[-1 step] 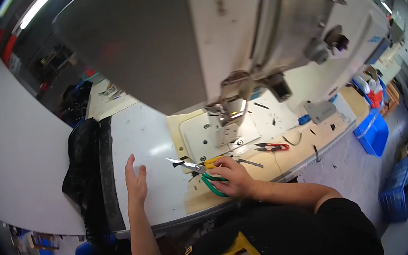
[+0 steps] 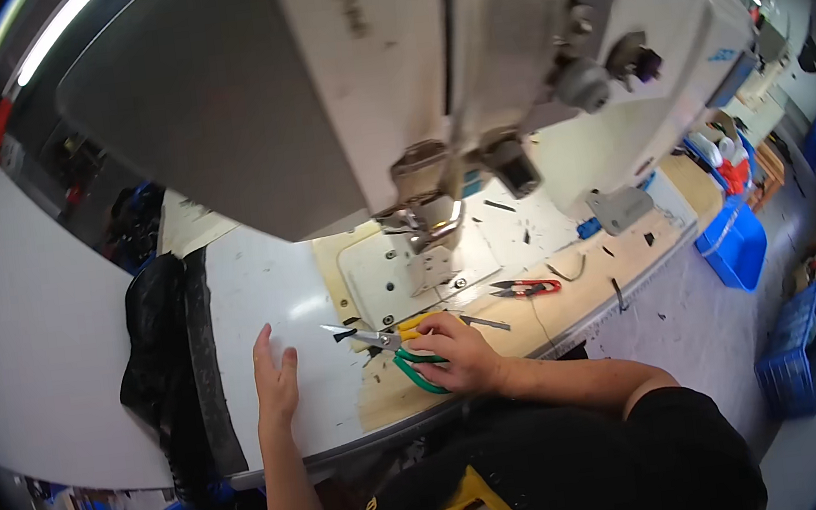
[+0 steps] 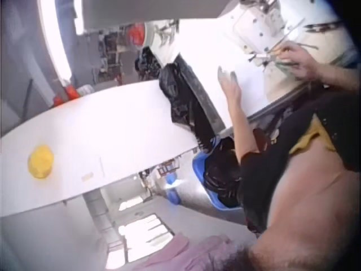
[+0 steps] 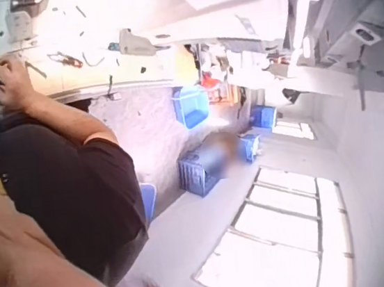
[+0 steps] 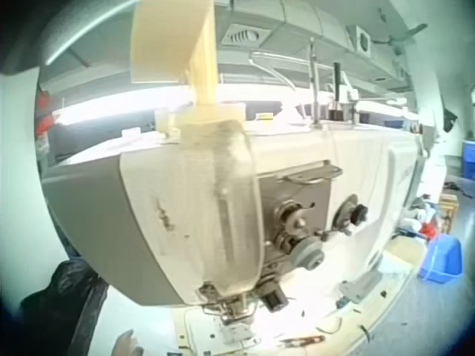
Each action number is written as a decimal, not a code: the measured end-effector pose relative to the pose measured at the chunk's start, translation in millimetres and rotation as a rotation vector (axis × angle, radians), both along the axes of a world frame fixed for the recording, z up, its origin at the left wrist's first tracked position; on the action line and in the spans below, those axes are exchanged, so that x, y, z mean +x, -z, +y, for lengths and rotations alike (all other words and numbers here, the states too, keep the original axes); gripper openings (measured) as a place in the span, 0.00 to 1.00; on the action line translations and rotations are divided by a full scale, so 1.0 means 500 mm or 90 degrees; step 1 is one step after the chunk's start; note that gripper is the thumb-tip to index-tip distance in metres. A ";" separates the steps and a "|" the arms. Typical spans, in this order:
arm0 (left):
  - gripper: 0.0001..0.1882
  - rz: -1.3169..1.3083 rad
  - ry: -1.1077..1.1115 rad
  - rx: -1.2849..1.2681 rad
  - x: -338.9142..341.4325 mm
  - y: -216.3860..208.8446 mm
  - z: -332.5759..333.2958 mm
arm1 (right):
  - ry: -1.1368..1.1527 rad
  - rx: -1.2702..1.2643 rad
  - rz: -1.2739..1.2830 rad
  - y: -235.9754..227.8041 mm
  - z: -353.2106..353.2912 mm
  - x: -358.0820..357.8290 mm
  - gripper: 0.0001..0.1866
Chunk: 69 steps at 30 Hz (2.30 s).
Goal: The person uses green-handled scissors to trim excess black material from a shoe sole component. They carefully cut along the edges of the sole, removing small strips of material. After trimming, the person places the sole on a sewing machine and begins to sew it.
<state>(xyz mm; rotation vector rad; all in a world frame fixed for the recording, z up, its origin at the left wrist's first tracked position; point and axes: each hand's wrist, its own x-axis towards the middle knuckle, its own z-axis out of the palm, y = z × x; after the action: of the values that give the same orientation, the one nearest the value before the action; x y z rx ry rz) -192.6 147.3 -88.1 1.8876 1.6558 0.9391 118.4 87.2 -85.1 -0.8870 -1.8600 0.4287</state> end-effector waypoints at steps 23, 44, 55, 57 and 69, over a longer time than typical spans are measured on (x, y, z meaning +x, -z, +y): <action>0.15 0.272 -0.114 0.140 0.160 0.033 -0.127 | 0.969 -0.330 -0.338 0.059 -0.053 1.045 0.18; 0.16 0.011 0.212 0.144 0.022 0.025 0.156 | -0.078 0.175 -0.042 -0.125 0.158 -0.198 0.12; 0.13 0.011 0.224 0.119 0.031 -0.006 0.149 | 0.326 -0.017 -0.474 -0.048 0.808 -0.374 0.30; 0.12 0.013 0.201 0.087 0.031 -0.009 0.151 | 0.358 -0.188 -0.585 -0.073 0.845 -0.317 0.38; 0.10 0.008 0.188 0.049 0.030 -0.010 0.147 | 0.628 -0.601 -0.623 -0.049 0.967 -0.125 0.47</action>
<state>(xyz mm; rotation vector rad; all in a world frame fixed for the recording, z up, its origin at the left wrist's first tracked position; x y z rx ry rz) -177.9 221.0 -83.0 2.1207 1.3148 0.8795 55.8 570.8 -60.8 -2.8585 -1.6315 0.2107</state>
